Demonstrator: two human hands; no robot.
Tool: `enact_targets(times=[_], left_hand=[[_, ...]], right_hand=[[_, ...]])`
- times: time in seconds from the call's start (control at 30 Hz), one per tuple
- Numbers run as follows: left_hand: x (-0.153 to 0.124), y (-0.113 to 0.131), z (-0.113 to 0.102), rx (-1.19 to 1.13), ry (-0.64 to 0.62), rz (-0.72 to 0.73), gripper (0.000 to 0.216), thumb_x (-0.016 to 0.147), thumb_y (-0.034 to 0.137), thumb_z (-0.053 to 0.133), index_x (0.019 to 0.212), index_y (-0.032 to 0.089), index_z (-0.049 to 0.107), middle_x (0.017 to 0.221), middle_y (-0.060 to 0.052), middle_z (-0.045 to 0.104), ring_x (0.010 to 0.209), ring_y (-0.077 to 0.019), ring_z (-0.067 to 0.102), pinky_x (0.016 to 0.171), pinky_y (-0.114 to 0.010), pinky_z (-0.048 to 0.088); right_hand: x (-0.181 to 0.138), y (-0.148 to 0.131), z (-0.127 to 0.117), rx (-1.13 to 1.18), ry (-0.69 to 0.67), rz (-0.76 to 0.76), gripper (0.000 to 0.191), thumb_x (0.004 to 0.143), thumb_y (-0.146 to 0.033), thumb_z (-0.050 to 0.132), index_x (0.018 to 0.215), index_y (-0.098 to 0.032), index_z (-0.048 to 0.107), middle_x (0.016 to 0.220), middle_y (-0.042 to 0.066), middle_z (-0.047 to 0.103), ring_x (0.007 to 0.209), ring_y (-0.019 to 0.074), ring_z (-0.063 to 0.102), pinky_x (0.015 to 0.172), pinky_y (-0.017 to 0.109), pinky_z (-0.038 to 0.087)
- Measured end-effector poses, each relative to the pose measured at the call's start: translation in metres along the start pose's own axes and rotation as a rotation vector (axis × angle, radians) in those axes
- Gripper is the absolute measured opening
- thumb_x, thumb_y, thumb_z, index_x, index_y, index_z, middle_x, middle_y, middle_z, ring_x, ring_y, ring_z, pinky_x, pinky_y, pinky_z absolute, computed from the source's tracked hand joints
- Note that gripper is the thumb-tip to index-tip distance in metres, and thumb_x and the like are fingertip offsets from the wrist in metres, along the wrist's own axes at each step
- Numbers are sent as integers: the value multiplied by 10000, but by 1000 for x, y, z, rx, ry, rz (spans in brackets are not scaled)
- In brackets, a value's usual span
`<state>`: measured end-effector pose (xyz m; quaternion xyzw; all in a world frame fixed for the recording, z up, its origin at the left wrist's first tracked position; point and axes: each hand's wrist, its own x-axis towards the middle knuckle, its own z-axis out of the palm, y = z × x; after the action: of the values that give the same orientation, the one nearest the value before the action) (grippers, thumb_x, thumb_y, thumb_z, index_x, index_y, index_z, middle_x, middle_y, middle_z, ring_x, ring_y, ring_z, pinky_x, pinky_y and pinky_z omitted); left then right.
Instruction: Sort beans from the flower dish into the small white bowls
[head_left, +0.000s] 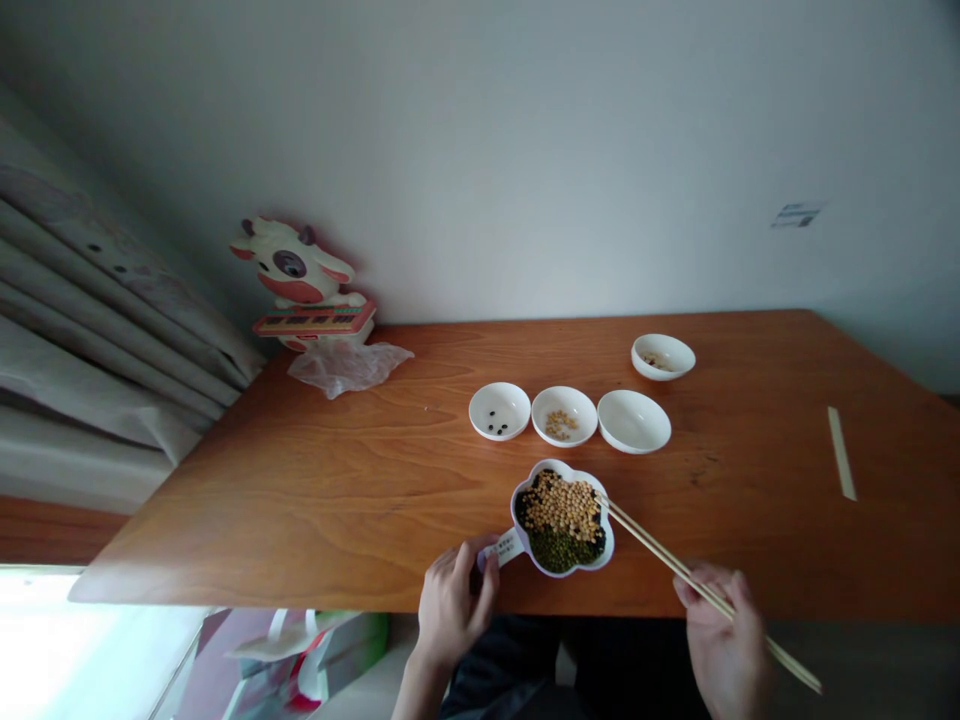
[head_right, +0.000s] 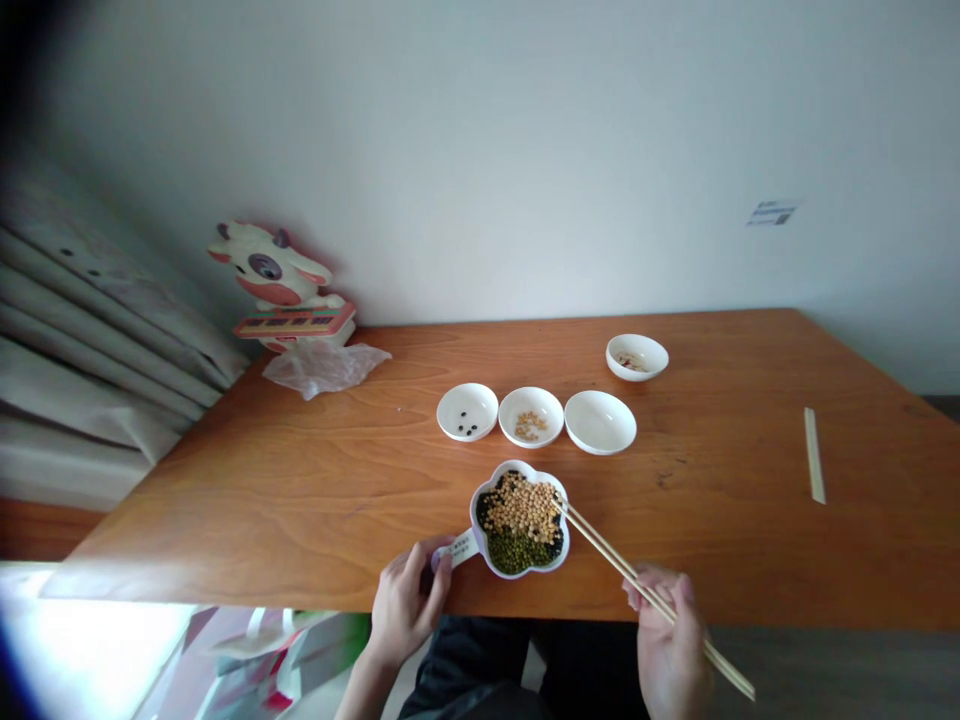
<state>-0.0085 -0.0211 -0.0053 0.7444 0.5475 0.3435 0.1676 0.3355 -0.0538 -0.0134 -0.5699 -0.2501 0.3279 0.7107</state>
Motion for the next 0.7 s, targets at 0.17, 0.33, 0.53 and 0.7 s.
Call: enact_targets(times=[0.17, 0.33, 0.53, 0.7], left_hand=[[1, 3, -4, -109, -60, -71, 187, 1113, 333, 556, 1272, 273, 634, 1071, -68, 829, 922, -239, 827, 812, -342, 661], [16, -2, -10, -210, 17, -225, 275, 1143, 362, 513, 1384, 243, 573, 868, -2, 738, 747, -193, 737, 724, -310, 613], [97, -9, -21, 128, 153, 34, 307, 1116, 332, 563, 1400, 225, 609, 1341, -133, 708, 1205, -298, 684, 1070, -498, 546], [146, -4, -8, 225, 48, 200, 408, 1097, 306, 608, 1491, 209, 561, 1482, -149, 665, 1296, -325, 640, 1119, -520, 542]], right_hand=[[11, -10, -1, -120, -35, -31, 548, 972, -725, 604, 791, -227, 743, 731, 41, 708, 631, 210, 601, 657, 398, 496], [38, -31, 12, -251, -94, -145, 584, 954, -776, 597, 794, -232, 739, 832, 73, 750, 740, 246, 657, 696, 404, 515], [72, -60, 67, -469, -287, -247, 562, 1046, -727, 514, 926, -245, 777, 904, 71, 773, 808, 238, 659, 766, 378, 527], [96, -76, 121, -609, -439, -292, 619, 1088, -715, 418, 873, -244, 757, 851, 69, 787, 827, 248, 734, 838, 380, 563]])
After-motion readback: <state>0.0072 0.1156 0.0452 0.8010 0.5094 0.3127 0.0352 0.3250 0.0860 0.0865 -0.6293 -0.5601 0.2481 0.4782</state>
